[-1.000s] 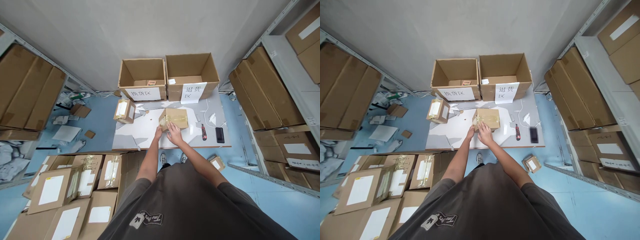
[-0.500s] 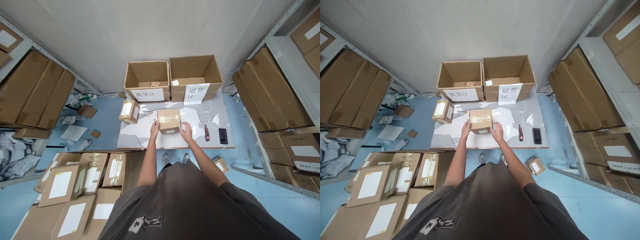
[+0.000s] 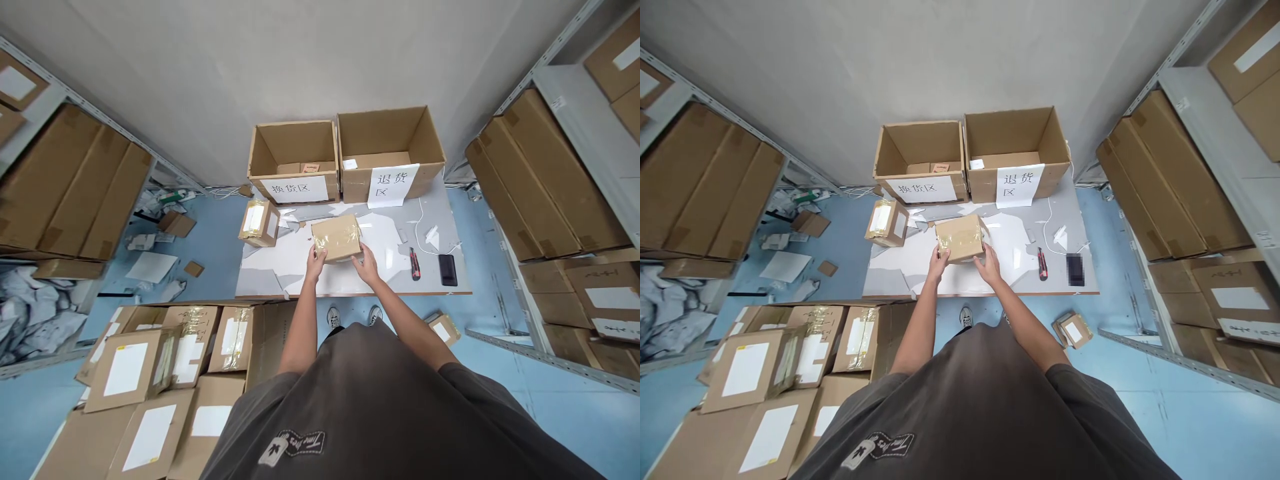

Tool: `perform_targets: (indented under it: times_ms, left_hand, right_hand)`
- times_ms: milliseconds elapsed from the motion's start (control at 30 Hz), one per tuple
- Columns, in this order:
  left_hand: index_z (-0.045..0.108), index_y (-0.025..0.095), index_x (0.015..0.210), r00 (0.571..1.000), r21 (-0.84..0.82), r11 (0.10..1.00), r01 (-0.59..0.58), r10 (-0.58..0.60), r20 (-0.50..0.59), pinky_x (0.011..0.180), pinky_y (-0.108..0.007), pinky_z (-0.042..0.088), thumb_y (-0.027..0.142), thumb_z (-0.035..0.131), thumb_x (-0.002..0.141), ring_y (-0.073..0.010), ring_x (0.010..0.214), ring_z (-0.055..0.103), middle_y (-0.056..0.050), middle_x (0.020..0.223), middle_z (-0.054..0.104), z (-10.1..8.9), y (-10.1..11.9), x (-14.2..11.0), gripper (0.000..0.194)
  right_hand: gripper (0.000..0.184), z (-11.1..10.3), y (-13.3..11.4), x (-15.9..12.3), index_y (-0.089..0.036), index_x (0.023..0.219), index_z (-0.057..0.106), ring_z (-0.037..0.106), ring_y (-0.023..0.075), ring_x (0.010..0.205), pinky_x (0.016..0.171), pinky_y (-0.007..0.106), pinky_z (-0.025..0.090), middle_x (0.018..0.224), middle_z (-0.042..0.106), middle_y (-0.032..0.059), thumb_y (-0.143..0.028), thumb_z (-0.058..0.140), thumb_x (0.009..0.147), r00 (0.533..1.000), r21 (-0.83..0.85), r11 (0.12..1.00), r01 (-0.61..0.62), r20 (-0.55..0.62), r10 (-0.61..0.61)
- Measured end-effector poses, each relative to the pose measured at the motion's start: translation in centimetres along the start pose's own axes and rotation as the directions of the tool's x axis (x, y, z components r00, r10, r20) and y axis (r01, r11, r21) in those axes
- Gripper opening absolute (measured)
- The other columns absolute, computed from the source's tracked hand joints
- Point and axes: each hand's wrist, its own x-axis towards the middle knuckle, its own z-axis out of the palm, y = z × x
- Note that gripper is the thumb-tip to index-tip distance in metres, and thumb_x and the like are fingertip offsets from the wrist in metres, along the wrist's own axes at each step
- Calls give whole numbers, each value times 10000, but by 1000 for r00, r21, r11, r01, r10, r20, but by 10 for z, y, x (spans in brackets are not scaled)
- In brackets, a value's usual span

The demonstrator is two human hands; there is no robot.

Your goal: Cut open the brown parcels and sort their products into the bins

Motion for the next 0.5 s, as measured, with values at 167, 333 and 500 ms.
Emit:
perform_targets:
  times_ms: [167, 333, 500]
  left_hand:
    - [481, 364, 1560, 993, -246, 963, 106, -92, 71, 1012, -390, 586, 553, 683, 997, -267, 1428, 603, -98, 1648, 555, 12, -10, -10, 628]
    - [454, 339, 1552, 987, -364, 918, 156, -127, 102, 1024, -386, 585, 571, 670, 998, -247, 1394, 621, -107, 1631, 571, 31, -26, -16, 638]
    - [482, 317, 1505, 963, -397, 877, 269, -237, 131, 1023, -370, 579, 521, 699, 990, -225, 1353, 645, -100, 1607, 593, 47, -48, -19, 595]
  right_hand:
    - [680, -9, -16, 5, -181, 1679, 435, 435, 329, 1576, 1305, 574, 374, 1662, 518, 186, -410, 549, 1049, 991, -156, 978, 136, 23, -134]
    - [661, -10, -24, 8, -145, 1641, 494, 408, 345, 1588, 1325, 564, 348, 1683, 493, 199, -368, 583, 1026, 981, -205, 960, 188, 81, -175]
    - [628, -9, -18, 6, -133, 1600, 543, 382, 351, 1608, 1324, 577, 346, 1687, 487, 211, -327, 607, 1005, 970, -220, 953, 207, 175, -170]
